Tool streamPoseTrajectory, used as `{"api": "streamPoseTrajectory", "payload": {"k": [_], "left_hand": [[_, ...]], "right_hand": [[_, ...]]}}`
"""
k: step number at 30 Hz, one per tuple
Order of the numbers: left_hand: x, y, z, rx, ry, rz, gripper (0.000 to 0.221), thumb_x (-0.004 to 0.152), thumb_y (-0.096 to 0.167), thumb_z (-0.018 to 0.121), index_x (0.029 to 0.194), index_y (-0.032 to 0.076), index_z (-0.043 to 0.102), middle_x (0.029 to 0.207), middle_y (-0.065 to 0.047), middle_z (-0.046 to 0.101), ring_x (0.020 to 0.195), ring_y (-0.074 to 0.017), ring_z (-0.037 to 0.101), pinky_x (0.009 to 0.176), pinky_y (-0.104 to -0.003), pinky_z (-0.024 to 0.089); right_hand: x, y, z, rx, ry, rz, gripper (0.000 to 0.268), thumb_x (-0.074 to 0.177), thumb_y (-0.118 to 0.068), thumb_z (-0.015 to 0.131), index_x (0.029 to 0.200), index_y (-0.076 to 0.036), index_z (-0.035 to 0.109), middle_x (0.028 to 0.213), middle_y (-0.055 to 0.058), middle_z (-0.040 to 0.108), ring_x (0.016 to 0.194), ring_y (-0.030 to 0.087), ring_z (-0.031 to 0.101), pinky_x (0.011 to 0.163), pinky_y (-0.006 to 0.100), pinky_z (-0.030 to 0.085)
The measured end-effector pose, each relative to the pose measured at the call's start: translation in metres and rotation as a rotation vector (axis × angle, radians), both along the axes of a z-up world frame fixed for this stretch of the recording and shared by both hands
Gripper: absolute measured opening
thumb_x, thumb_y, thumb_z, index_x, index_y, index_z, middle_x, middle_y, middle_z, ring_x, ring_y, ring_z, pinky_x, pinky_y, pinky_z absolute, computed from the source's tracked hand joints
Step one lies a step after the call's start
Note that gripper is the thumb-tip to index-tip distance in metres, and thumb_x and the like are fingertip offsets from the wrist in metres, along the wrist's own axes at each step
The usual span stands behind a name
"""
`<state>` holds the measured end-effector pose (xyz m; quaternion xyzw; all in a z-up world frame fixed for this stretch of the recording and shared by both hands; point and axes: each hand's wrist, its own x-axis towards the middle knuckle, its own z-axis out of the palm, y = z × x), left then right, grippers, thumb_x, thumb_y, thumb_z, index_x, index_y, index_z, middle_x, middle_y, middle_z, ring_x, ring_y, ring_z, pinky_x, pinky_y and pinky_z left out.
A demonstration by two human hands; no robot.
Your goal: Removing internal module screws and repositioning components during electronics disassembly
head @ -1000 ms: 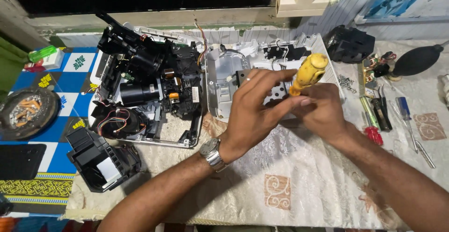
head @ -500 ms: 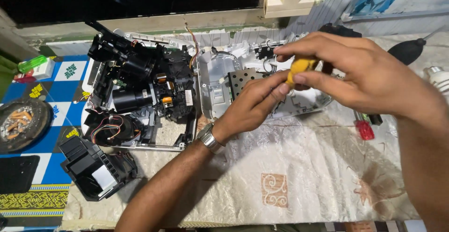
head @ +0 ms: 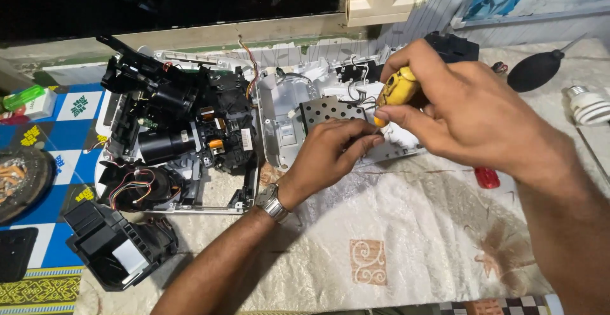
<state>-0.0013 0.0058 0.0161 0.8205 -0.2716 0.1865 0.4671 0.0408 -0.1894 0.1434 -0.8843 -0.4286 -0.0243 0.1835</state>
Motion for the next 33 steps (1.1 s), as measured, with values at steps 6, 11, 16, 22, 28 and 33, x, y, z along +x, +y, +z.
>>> {"api": "streamPoseTrajectory", "payload": {"k": [6, 11, 16, 22, 28, 33], "left_hand": [[-0.003, 0.001, 0.007, -0.004, 0.258, 0.006, 0.024, 0.101, 0.029, 0.058, 0.108, 0.010, 0.070, 0.092, -0.003, 0.078, 0.066, -0.0134, 0.069, 0.061, -0.028, 0.055], [0.000, 0.005, 0.008, -0.034, 0.306, -0.036, 0.026, 0.098, 0.031, 0.063, 0.115, 0.014, 0.068, 0.110, -0.003, 0.078, 0.083, -0.0136, 0.075, 0.073, -0.026, 0.061], [0.001, 0.007, 0.013, -0.046, 0.362, -0.051, 0.028, 0.095, 0.032, 0.066, 0.118, 0.016, 0.067, 0.111, -0.005, 0.079, 0.101, -0.0178, 0.078, 0.093, -0.033, 0.065], [0.004, 0.006, 0.009, -0.026, 0.372, -0.038, 0.022, 0.097, 0.030, 0.065, 0.116, 0.018, 0.068, 0.107, 0.000, 0.077, 0.087, -0.0115, 0.075, 0.075, -0.025, 0.063], [0.001, 0.000, 0.006, 0.057, 0.201, -0.009, 0.026, 0.102, 0.030, 0.056, 0.115, 0.011, 0.069, 0.101, -0.002, 0.076, 0.084, -0.0163, 0.074, 0.079, -0.032, 0.061], [0.000, -0.001, 0.003, 0.110, 0.043, 0.014, 0.028, 0.104, 0.030, 0.053, 0.111, 0.008, 0.069, 0.107, -0.006, 0.077, 0.101, -0.0230, 0.073, 0.094, -0.040, 0.054]], "right_hand": [[-0.001, 0.013, -0.025, 0.178, -0.079, -0.075, 0.042, 0.102, -0.024, 0.073, 0.119, 0.002, 0.045, 0.077, 0.009, 0.062, 0.044, 0.015, 0.058, 0.028, 0.024, 0.046], [0.011, -0.020, -0.018, 0.350, -0.065, -0.143, 0.033, 0.105, -0.016, 0.072, 0.122, 0.001, 0.050, 0.089, 0.009, 0.065, 0.063, 0.018, 0.067, 0.043, 0.025, 0.052], [0.026, -0.072, -0.004, 0.481, -0.191, -0.303, 0.031, 0.120, 0.021, 0.067, 0.131, 0.018, 0.039, 0.106, 0.034, 0.060, 0.075, 0.035, 0.071, 0.059, 0.036, 0.061], [0.072, -0.099, -0.032, 0.233, -0.268, -0.538, 0.034, 0.109, -0.002, 0.069, 0.133, 0.009, 0.047, 0.108, 0.028, 0.066, 0.082, 0.037, 0.068, 0.069, 0.044, 0.057], [0.088, -0.097, -0.047, 0.144, -0.213, -0.568, 0.036, 0.110, -0.019, 0.070, 0.134, -0.001, 0.050, 0.089, 0.025, 0.061, 0.065, 0.039, 0.055, 0.055, 0.056, 0.042], [0.088, -0.089, -0.047, 0.135, -0.141, -0.575, 0.033, 0.109, -0.019, 0.066, 0.127, -0.001, 0.046, 0.091, 0.024, 0.060, 0.068, 0.037, 0.056, 0.054, 0.052, 0.043]]}}
